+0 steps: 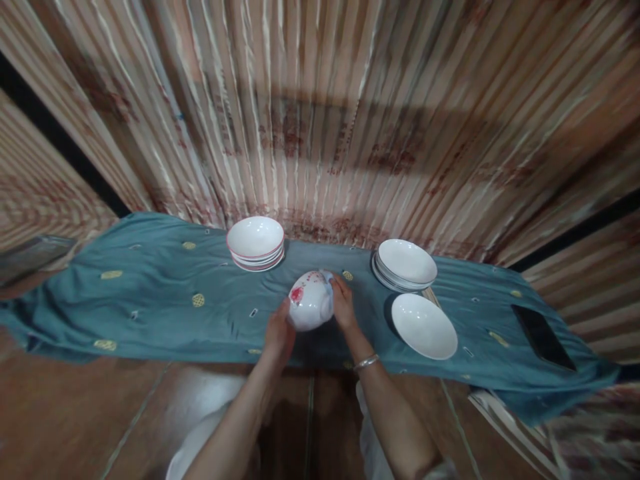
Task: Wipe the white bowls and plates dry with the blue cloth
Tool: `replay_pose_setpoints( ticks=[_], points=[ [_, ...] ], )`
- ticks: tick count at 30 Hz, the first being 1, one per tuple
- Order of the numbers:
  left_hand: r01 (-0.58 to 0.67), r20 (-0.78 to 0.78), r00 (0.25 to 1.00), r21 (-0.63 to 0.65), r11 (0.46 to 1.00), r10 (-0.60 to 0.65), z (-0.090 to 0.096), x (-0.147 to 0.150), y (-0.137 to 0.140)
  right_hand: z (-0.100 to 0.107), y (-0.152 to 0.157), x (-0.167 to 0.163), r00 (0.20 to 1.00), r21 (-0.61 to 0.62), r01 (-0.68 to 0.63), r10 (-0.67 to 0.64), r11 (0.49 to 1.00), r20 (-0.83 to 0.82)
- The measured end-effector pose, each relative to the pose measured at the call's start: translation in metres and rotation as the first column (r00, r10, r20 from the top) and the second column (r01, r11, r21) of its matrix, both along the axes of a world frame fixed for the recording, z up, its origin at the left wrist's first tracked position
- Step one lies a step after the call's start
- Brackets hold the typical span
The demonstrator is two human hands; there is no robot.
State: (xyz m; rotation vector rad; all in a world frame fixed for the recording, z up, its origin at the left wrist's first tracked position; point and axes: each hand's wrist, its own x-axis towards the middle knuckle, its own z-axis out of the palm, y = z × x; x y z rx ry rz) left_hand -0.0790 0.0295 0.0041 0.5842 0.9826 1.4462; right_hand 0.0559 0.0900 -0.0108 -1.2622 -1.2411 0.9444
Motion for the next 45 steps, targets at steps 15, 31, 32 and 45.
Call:
replay_pose_setpoints(
  ticks=[15,31,32,45],
  points=[
    [-0.035,0.335,0.937,-0.19,0.981,0.098,0.01,-0.005,0.001,-0.027,0.001,-0.014,0.991,-0.094,0.098,-0.106,0.991,-0.084],
    [0.011,0.444,0.882,-0.36,0.933,0.16,0.011,-0.012,0.006,-0.039,-0.012,-0.017,0.983,-0.01,0.173,-0.173,0.985,-0.056],
    [0.013,0.449,0.879,-0.357,0.934,0.16,0.009,-0.013,0.007,-0.042,-0.013,-0.018,0.983,-0.002,0.178,-0.178,0.984,-0.043],
    [0.02,0.519,0.838,-0.339,0.941,0.169,0.007,-0.012,0.014,-0.046,-0.053,-0.034,0.994,0.083,0.077,-0.083,0.994,0.066]
  ],
)
